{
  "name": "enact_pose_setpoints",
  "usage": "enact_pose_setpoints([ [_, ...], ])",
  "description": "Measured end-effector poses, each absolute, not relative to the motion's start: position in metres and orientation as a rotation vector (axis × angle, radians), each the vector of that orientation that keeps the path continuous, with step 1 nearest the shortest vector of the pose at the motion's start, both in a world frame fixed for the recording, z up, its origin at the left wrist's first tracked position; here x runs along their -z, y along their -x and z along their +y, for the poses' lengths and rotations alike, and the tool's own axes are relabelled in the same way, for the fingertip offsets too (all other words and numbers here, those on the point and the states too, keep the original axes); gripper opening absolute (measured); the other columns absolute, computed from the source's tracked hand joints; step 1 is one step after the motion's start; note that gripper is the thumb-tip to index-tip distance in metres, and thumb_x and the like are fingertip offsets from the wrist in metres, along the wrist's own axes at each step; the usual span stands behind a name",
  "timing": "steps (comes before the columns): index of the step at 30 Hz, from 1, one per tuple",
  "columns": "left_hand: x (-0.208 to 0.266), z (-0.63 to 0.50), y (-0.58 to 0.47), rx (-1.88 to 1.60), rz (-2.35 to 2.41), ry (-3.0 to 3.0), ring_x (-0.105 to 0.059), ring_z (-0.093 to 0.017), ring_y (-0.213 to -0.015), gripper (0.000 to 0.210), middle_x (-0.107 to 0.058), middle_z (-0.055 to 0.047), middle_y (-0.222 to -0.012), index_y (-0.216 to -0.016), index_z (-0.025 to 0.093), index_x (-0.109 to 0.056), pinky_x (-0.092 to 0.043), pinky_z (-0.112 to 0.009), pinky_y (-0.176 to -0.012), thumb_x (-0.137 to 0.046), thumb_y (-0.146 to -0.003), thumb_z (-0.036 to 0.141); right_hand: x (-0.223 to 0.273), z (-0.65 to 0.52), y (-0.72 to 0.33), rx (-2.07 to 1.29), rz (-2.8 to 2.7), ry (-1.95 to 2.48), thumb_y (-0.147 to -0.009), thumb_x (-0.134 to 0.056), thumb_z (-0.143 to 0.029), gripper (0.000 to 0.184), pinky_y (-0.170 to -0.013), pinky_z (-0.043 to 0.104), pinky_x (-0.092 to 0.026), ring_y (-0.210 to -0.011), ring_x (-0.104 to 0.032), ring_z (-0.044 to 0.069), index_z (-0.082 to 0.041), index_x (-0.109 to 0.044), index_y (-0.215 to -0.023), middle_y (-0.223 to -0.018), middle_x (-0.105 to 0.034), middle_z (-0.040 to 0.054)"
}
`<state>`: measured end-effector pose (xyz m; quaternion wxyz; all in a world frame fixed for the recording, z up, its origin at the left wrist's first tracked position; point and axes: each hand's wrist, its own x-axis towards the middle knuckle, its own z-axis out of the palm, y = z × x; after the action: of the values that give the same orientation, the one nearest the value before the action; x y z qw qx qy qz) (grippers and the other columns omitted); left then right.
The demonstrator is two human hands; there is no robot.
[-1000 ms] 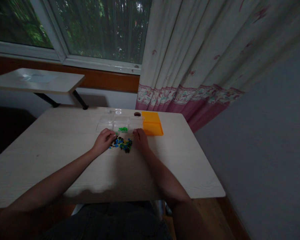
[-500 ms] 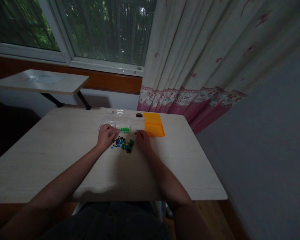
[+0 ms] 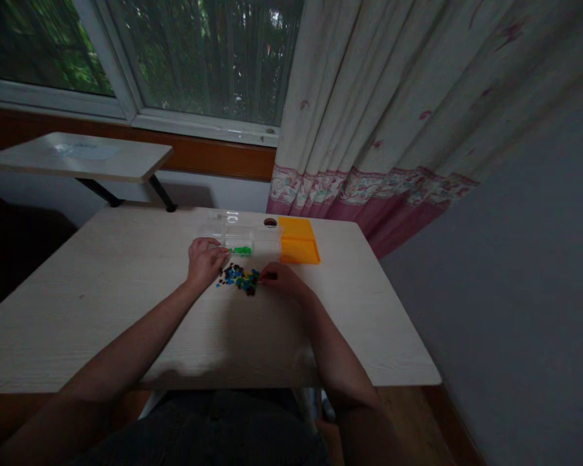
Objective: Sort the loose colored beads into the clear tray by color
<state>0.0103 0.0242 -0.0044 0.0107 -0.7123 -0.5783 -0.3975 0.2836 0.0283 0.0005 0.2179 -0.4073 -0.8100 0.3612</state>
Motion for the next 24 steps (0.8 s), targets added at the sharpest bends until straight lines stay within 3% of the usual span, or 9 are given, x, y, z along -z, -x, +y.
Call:
enact_pose_setpoints([
  [7, 0.0060, 0.0257, -0.0099, 1.185, -1.850, 2.183, -0.043, -0.030, -0.115, 0.017, -0.061, -0.007, -0.113, -0.091, 0.026, -0.077, -0.032, -0.049, -0.101, -0.062, -0.086, 0.034, -0.0043, 0.0266, -0.2841, -1.005, -2.364, 1.012, -0.078, -0.069, -0.030, 0.021, -0.069, 0.025, -0.045, -0.075, -0.058, 0.015, -0.019, -0.075, -0.094, -0.084, -0.066, 0.0039],
  [24, 0.0075, 0.0247, -0.0096, 1.263, -1.822, 2.219, -0.044, -0.030, -0.114, 0.020, -0.060, -0.007, -0.112, -0.094, 0.026, -0.076, -0.034, -0.049, -0.101, -0.058, -0.089, 0.032, 0.0015, 0.0276, -0.2847, -0.873, -2.455, 0.984, -0.083, -0.068, -0.032, 0.017, -0.074, 0.027, -0.045, -0.079, -0.058, 0.016, -0.021, -0.075, -0.095, -0.086, -0.063, 0.0043],
])
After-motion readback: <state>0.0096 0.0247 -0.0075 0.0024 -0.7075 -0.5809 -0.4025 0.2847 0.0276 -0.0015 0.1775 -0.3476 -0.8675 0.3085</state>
